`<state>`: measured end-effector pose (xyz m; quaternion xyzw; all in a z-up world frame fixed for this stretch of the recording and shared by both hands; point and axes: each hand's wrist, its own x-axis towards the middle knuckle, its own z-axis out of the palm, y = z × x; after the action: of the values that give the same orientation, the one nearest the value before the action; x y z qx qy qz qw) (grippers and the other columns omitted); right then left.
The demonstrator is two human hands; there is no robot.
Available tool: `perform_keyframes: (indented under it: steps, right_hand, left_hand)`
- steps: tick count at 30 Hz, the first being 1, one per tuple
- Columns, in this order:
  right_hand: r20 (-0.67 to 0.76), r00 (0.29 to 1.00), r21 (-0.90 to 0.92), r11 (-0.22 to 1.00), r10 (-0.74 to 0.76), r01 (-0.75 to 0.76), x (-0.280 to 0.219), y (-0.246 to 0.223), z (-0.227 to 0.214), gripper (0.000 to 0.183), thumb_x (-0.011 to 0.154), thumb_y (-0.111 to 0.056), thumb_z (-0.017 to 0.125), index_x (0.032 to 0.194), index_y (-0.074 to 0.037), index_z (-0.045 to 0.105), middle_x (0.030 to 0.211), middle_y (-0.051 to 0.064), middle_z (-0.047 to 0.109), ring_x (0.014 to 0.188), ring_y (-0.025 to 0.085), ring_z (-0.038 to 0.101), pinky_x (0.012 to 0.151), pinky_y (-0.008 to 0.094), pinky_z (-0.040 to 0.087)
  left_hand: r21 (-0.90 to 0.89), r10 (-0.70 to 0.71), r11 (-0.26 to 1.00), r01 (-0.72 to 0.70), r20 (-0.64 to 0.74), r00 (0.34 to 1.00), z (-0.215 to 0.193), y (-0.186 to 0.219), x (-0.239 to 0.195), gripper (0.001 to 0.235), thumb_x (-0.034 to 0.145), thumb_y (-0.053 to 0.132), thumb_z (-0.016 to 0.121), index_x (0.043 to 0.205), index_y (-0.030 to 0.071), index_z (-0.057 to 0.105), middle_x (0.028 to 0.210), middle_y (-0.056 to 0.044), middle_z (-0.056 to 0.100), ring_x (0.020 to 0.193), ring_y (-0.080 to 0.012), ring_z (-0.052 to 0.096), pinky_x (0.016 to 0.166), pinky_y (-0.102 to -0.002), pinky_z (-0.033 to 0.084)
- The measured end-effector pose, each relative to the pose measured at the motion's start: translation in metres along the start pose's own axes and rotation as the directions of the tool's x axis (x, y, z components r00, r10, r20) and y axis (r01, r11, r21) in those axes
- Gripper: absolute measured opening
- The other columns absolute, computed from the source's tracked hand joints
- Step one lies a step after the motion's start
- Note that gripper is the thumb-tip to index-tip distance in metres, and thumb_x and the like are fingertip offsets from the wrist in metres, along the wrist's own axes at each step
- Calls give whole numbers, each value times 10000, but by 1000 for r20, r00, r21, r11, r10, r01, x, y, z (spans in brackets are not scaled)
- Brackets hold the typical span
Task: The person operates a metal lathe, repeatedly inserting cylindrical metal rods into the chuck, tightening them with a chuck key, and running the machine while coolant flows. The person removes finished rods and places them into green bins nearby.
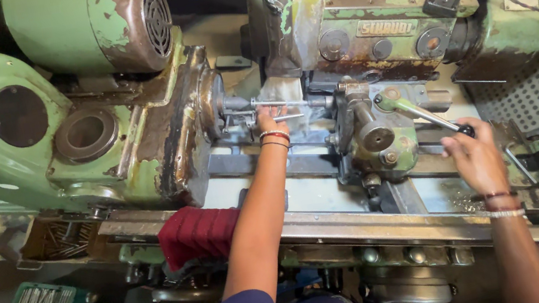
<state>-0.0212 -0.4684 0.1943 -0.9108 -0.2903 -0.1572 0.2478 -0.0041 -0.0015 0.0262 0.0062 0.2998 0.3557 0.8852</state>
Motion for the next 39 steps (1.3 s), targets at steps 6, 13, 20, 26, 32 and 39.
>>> perform_keyframes:
  steps: [6,13,20,26,32,39]
  right_hand:
    - [-219,937,454,878,273,-150,-65,-34,-56,314,1191,-228,552,1022,10,668,1446,159,562,981,174,691,599,238,519]
    - [-301,799,705,685,520,-180,-140,-33,-88,339,1270,-197,522,1011,19,557,1092,108,689,704,94,582,560,194,405]
    - [-373,550,806,554,747,-207,-216,20,-34,482,1294,-331,420,889,-73,463,789,10,530,578,47,407,536,218,287]
    - [-503,512,645,697,696,-314,-242,7,29,465,1281,-243,456,897,-1,555,734,25,514,657,100,444,607,263,345]
    - [-651,701,213,956,292,-200,-167,-27,9,303,1207,-144,497,997,29,628,922,117,691,800,186,650,768,293,501]
    - [-433,874,99,975,223,-200,-86,-94,-7,293,1161,-273,588,969,-82,703,803,103,683,705,285,652,692,403,485]
  left_hand:
    - [-97,-157,970,223,454,877,-24,19,5,161,1041,252,512,1006,128,610,975,-68,581,972,-255,554,937,-542,531]
    - [347,338,888,-301,-49,940,-11,7,-10,198,905,197,516,1018,93,640,877,-120,654,771,-283,627,711,-487,555]
    - [341,-174,933,112,156,972,41,42,-95,314,907,80,535,1211,139,589,888,-52,675,742,-187,649,683,-392,580]
    - [646,-158,61,-761,759,631,7,136,-256,258,1018,149,550,1264,105,615,888,-83,753,801,-237,728,699,-377,564]
    - [383,-300,-408,-829,801,518,-16,176,-320,316,882,103,594,1190,92,664,944,-229,717,923,-451,656,817,-550,496]
    - [461,-207,-403,-791,796,569,-27,174,-310,374,872,83,591,1242,64,638,972,-252,705,932,-460,640,824,-556,493]
